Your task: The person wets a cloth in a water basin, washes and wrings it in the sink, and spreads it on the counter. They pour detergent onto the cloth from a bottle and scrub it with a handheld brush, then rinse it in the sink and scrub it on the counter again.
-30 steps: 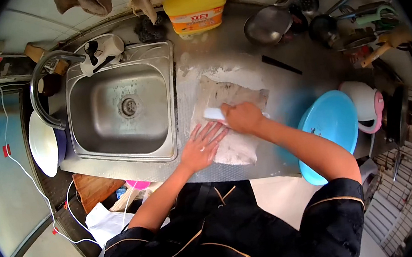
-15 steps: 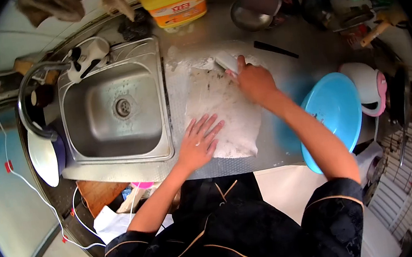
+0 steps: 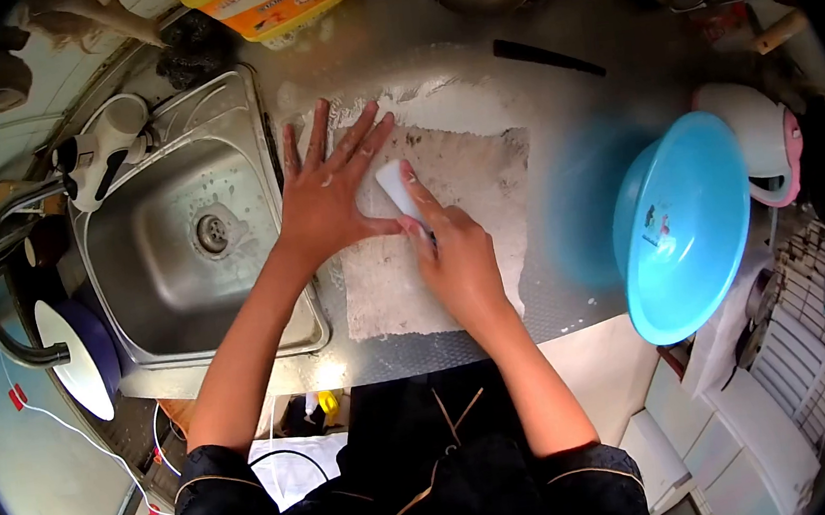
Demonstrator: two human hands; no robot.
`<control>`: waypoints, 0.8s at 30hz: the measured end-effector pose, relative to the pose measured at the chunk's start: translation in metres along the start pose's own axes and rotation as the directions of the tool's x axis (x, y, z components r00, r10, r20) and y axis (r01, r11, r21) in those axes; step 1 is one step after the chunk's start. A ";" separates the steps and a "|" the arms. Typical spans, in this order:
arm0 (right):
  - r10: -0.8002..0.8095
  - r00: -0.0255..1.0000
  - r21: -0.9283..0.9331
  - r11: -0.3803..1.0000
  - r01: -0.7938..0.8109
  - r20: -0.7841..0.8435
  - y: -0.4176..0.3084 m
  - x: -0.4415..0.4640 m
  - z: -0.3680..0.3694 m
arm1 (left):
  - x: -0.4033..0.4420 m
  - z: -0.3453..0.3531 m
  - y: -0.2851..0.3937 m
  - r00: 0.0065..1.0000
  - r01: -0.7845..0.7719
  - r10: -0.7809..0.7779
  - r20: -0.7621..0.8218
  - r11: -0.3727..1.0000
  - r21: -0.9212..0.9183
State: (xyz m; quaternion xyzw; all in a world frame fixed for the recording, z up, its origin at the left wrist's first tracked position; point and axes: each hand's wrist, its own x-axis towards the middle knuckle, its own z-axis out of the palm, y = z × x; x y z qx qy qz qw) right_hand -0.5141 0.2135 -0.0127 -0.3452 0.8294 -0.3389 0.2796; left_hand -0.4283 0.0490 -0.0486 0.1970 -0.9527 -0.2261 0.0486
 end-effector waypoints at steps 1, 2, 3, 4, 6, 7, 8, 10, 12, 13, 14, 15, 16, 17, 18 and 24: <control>0.039 0.998 -0.094 0.995 -0.034 0.047 -0.008 0.005 -0.004 | 0.001 0.002 -0.002 1.000 -0.009 0.010 -0.007 0.999 0.041; 0.082 0.992 -0.191 0.980 -0.063 0.092 -0.011 0.007 -0.005 | 0.001 0.004 -0.004 1.000 -0.018 0.019 -0.015 0.997 0.079; 0.092 0.991 -0.192 0.979 -0.073 0.095 -0.007 0.000 -0.007 | 0.001 0.005 -0.004 1.000 -0.019 0.019 -0.006 0.997 0.072; 0.081 0.993 -0.218 0.974 -0.061 0.086 -0.003 -0.011 -0.012 | 0.001 0.004 -0.004 0.999 -0.028 0.029 -0.018 0.998 0.055; 0.062 0.995 -0.243 0.969 -0.042 0.077 -0.003 -0.013 -0.010 | 0.001 0.005 -0.008 0.999 -0.035 0.036 -0.036 0.998 0.043; 0.035 0.996 -0.252 0.968 -0.012 0.085 -0.005 -0.005 -0.006 | 0.002 0.006 -0.010 0.999 -0.028 0.029 -0.024 0.998 0.053; 0.023 0.996 -0.264 0.965 0.002 0.091 -0.008 -0.001 -0.003 | 0.000 0.008 -0.008 1.000 -0.028 0.028 -0.001 0.998 0.053; -0.024 0.999 -0.254 0.967 0.034 0.043 -0.012 0.007 0.001 | 0.000 0.010 -0.006 0.999 -0.016 0.014 0.033 0.998 0.068; 0.010 1.000 -0.232 0.973 -0.004 0.025 -0.003 -0.002 -0.002 | 0.002 0.006 -0.010 0.999 0.005 -0.009 0.044 0.995 0.100; -0.050 0.999 -0.195 0.980 0.045 -0.022 0.005 -0.010 -0.002 | 0.001 0.005 -0.010 0.998 -0.002 -0.002 0.063 0.998 0.063; -0.064 0.998 -0.197 0.979 0.059 -0.017 0.011 -0.006 0.001 | 0.001 0.005 -0.010 0.997 -0.003 0.001 0.073 1.000 0.029; -0.045 0.999 -0.172 0.984 0.044 -0.004 0.005 0.006 0.003 | 0.001 0.004 -0.009 0.998 -0.013 0.012 0.054 1.000 0.025; -0.006 1.000 -0.148 0.989 0.006 0.001 -0.002 0.014 0.006 | 0.002 0.007 -0.009 0.998 -0.022 0.021 0.059 1.000 0.020; -0.007 1.000 -0.096 0.995 0.006 -0.009 -0.010 0.028 0.008 | 0.002 0.010 -0.009 0.999 -0.009 0.006 0.050 0.998 0.069; 0.001 1.000 -0.092 0.996 -0.002 -0.005 -0.009 0.017 0.007 | 0.000 0.010 -0.011 0.999 0.012 -0.017 0.036 0.992 0.126; 0.073 0.996 -0.091 0.993 -0.069 0.041 -0.015 0.019 0.003 | -0.002 0.012 -0.008 0.999 -0.015 0.015 0.031 1.000 0.016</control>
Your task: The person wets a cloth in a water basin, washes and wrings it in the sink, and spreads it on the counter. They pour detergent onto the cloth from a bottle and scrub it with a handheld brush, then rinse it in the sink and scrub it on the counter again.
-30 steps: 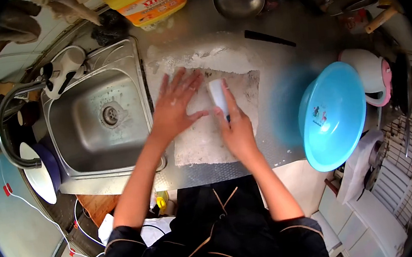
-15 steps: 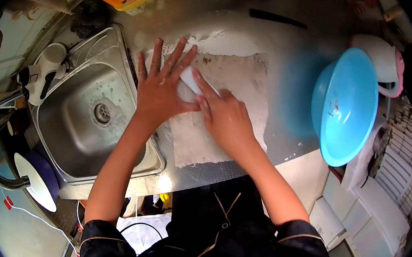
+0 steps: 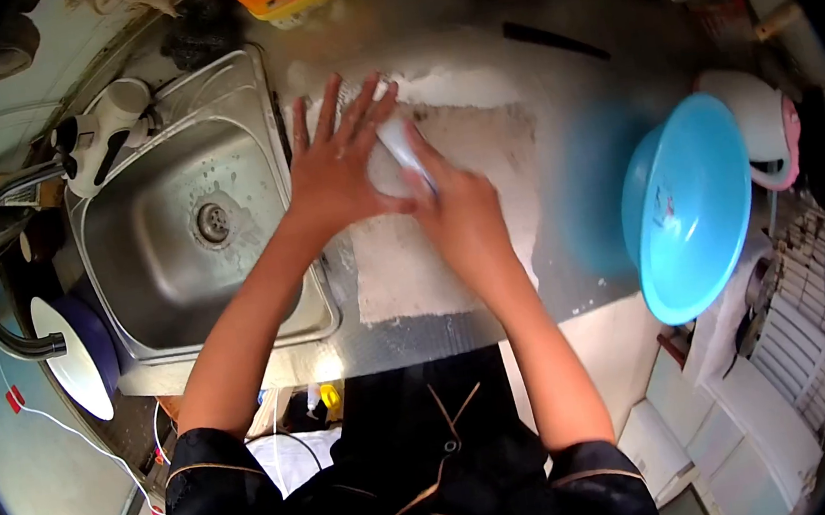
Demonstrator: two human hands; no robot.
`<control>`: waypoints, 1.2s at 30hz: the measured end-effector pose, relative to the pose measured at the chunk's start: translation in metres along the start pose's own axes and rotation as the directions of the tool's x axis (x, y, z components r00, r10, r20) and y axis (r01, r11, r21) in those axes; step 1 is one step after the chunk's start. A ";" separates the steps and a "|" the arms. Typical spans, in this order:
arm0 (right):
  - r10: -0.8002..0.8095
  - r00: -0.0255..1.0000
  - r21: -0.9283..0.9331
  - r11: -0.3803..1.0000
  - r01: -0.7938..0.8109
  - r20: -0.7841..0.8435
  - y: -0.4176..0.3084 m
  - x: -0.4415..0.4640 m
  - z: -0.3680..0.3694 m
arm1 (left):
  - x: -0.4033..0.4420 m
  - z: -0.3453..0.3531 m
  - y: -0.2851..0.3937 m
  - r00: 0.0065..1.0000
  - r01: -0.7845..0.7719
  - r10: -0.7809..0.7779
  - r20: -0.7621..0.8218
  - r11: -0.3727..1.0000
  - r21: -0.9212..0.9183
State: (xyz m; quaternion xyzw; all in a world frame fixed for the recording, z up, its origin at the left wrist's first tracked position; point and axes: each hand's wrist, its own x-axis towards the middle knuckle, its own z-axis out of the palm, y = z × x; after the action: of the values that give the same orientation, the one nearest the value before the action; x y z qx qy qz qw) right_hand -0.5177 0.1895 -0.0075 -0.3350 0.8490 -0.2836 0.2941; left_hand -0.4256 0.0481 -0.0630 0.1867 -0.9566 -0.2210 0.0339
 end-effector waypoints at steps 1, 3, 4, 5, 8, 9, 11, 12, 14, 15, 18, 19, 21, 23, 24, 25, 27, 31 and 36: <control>0.023 0.999 -0.027 0.999 -0.022 0.033 -0.008 0.009 -0.001 | -0.002 0.001 0.001 1.000 0.021 -0.022 0.018 0.998 0.059; -0.072 0.997 -0.013 0.997 0.071 -0.029 0.009 -0.014 -0.001 | 0.002 -0.005 -0.002 0.999 0.039 -0.039 0.010 0.998 0.058; -0.153 0.984 0.001 0.988 0.154 -0.087 0.017 -0.025 0.000 | 0.003 -0.006 -0.004 0.999 0.041 -0.041 0.001 0.997 0.063; -0.200 0.974 -0.002 0.980 0.201 -0.111 0.024 -0.023 0.004 | 0.002 -0.005 -0.003 1.000 0.031 -0.031 -0.002 0.999 0.036; 0.059 0.998 0.048 0.997 -0.061 0.038 -0.007 0.004 0.003 | -0.003 0.004 0.000 1.000 0.013 -0.013 -0.004 0.999 0.029; 0.024 1.000 0.006 1.000 -0.024 -0.003 -0.013 0.007 0.003 | -0.005 0.004 0.001 1.000 0.029 -0.029 -0.003 0.998 0.048; -0.054 0.997 0.003 0.999 0.054 -0.051 0.010 -0.024 0.004 | 0.000 0.000 -0.005 0.999 0.028 -0.027 -0.037 0.999 0.026; -0.109 0.990 -0.001 0.994 0.109 -0.087 0.011 -0.034 0.004 | 0.002 -0.002 -0.006 0.999 0.032 -0.030 -0.043 0.999 0.031; -0.197 0.971 -0.012 0.980 0.197 -0.133 0.014 -0.018 0.010 | -0.001 -0.002 -0.003 0.999 0.045 -0.045 -0.004 0.998 0.052; -0.069 0.995 -0.029 0.997 0.067 -0.077 -0.006 0.003 0.006 | -0.004 -0.001 0.000 0.999 0.035 -0.036 0.012 0.998 0.051; 0.075 0.997 -0.082 0.994 -0.075 0.004 -0.006 -0.001 -0.003 | 0.001 -0.003 -0.002 0.997 0.073 -0.075 0.023 0.994 0.080; -0.067 0.995 -0.057 0.996 0.063 -0.080 0.017 -0.021 0.003 | 0.001 -0.004 -0.001 0.998 0.061 -0.061 0.000 0.997 0.041; -0.032 0.997 0.004 0.999 0.032 -0.073 0.014 -0.027 0.004 | 0.002 -0.006 -0.004 0.998 0.069 -0.069 0.002 0.995 0.071; -0.027 0.997 0.029 0.999 0.030 -0.073 -0.011 0.005 0.004 | 0.003 0.001 -0.002 0.993 0.093 -0.101 0.055 0.986 0.139; -0.040 0.998 0.057 0.997 0.043 -0.057 -0.017 0.013 0.005 | 0.002 0.001 -0.003 0.996 0.082 -0.078 -0.045 0.993 0.089; -0.023 1.000 -0.051 0.998 0.022 -0.015 -0.013 0.006 0.001 | 0.001 -0.001 -0.003 0.996 0.084 -0.084 -0.008 0.993 0.080; -0.093 0.994 -0.042 0.995 0.091 -0.060 0.001 -0.021 -0.001 | 0.003 -0.003 -0.003 0.996 0.085 -0.087 0.018 0.994 0.073; 0.020 1.000 0.062 0.998 -0.019 -0.005 -0.004 0.006 0.002 | 0.002 0.003 -0.001 0.997 0.071 -0.073 0.020 0.994 0.080; -0.070 0.993 0.070 0.995 0.077 -0.099 0.027 -0.025 0.009 | 0.003 0.000 -0.005 0.995 0.090 -0.092 0.030 0.994 0.065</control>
State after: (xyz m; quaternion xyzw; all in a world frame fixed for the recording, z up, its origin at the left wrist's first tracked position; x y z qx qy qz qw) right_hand -0.5074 0.2219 -0.0236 -0.3411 0.8381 -0.3414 0.2545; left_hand -0.4264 0.0434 -0.0653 0.2272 -0.9541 -0.1950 0.0019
